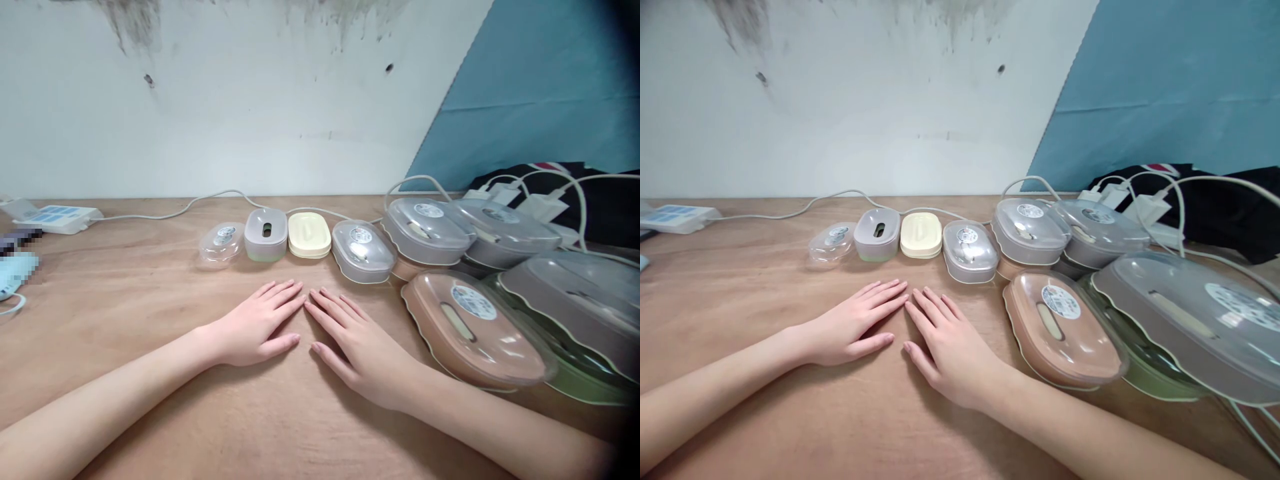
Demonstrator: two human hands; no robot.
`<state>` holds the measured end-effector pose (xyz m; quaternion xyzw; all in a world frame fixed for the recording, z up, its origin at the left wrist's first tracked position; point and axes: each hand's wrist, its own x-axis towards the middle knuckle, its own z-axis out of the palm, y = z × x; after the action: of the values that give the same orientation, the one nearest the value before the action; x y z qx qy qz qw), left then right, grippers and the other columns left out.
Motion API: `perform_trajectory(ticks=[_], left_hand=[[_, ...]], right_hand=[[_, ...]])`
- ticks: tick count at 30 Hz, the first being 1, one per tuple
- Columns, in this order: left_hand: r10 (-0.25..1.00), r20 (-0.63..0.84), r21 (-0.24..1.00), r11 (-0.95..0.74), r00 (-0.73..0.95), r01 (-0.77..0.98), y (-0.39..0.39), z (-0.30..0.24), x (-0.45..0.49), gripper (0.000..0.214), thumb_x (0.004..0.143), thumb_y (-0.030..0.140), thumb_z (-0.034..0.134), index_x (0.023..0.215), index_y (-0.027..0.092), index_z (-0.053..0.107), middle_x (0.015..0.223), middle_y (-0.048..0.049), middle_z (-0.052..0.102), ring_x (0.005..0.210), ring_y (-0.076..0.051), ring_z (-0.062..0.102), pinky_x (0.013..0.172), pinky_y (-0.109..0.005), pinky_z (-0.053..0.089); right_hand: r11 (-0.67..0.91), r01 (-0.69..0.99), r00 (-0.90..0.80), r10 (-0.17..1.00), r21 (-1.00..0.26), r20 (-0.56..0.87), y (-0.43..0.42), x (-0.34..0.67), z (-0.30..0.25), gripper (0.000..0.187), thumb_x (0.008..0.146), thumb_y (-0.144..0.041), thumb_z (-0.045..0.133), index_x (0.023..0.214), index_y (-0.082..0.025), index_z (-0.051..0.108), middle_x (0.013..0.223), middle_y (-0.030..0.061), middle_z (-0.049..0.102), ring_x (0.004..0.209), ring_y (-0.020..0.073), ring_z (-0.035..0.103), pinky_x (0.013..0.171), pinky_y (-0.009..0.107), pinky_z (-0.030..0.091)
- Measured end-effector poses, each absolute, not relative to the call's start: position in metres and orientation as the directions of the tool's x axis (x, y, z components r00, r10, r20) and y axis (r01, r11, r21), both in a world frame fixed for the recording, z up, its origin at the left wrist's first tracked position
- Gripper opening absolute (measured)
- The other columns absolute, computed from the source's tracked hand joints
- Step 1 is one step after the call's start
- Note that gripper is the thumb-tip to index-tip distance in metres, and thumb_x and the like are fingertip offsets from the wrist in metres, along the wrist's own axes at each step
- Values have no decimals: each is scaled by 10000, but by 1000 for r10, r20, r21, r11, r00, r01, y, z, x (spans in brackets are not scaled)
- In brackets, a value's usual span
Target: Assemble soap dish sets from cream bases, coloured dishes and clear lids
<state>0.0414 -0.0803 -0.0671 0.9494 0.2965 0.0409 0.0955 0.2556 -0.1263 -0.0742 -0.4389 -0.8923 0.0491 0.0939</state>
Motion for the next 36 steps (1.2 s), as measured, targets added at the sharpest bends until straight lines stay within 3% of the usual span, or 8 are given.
perform_trajectory(ticks=[10,13,17,21,24,27,31,36], left_hand=[[570,293,-121,-774,768,621,-47,-51,77,321,881,168,437,1170,84,549,1214,-136,581,1121,-247,522,954,-356,423],[618,320,-156,-714,718,683,-20,-47,101,262,851,151,499,1082,51,574,1120,-194,603,1069,-310,540,872,-410,453],[650,341,-153,-674,679,723,4,-51,120,127,819,45,496,860,87,609,887,-149,659,888,-264,632,711,-320,498],[635,467,-93,-657,616,748,4,-49,116,116,847,90,492,922,109,578,924,-119,653,810,-222,659,607,-267,506],[553,590,-50,-703,589,710,-10,-47,98,141,883,168,481,1009,137,535,981,-95,645,790,-181,665,610,-246,517],[401,675,-71,-800,620,595,-31,-52,70,130,898,211,466,1002,161,524,955,-74,656,800,-155,668,621,-215,525],[202,672,-151,-905,713,399,-55,-64,33,172,863,159,512,1033,175,529,930,-58,678,789,-141,669,668,-205,543],[162,527,-58,-973,834,225,-63,-68,19,194,845,60,469,982,155,567,985,-99,671,911,-201,631,749,-292,549]], right_hand=[[612,772,-598,791,-171,131,-125,255,-75,530,910,-305,366,1377,-56,399,1454,174,364,1365,311,275,1090,516,300],[605,774,-594,796,-187,118,-126,255,-73,531,905,-307,379,1375,-62,405,1457,175,359,1365,317,274,1092,521,293],[591,777,-584,806,-217,103,-128,255,-70,526,899,-311,396,1366,-70,422,1456,180,359,1363,322,276,1095,523,284],[602,759,-590,797,-248,129,-128,256,-72,509,893,-304,411,1349,-77,439,1442,185,383,1359,323,286,1091,533,286],[571,766,-538,821,-296,192,-129,259,-78,553,892,-314,410,1377,-55,360,1438,222,363,1348,321,309,1064,524,337],[436,817,-311,885,-378,347,-130,265,-82,629,915,-334,358,1433,-40,155,1467,264,238,1354,317,294,1038,521,371],[430,798,-157,825,-423,543,-132,272,-79,584,947,-336,294,1447,-159,50,1483,194,175,1398,266,181,1082,524,296],[467,804,-307,856,-368,416,-129,272,-79,543,941,-364,329,1416,-164,160,1471,199,213,1385,286,208,1060,531,327]])
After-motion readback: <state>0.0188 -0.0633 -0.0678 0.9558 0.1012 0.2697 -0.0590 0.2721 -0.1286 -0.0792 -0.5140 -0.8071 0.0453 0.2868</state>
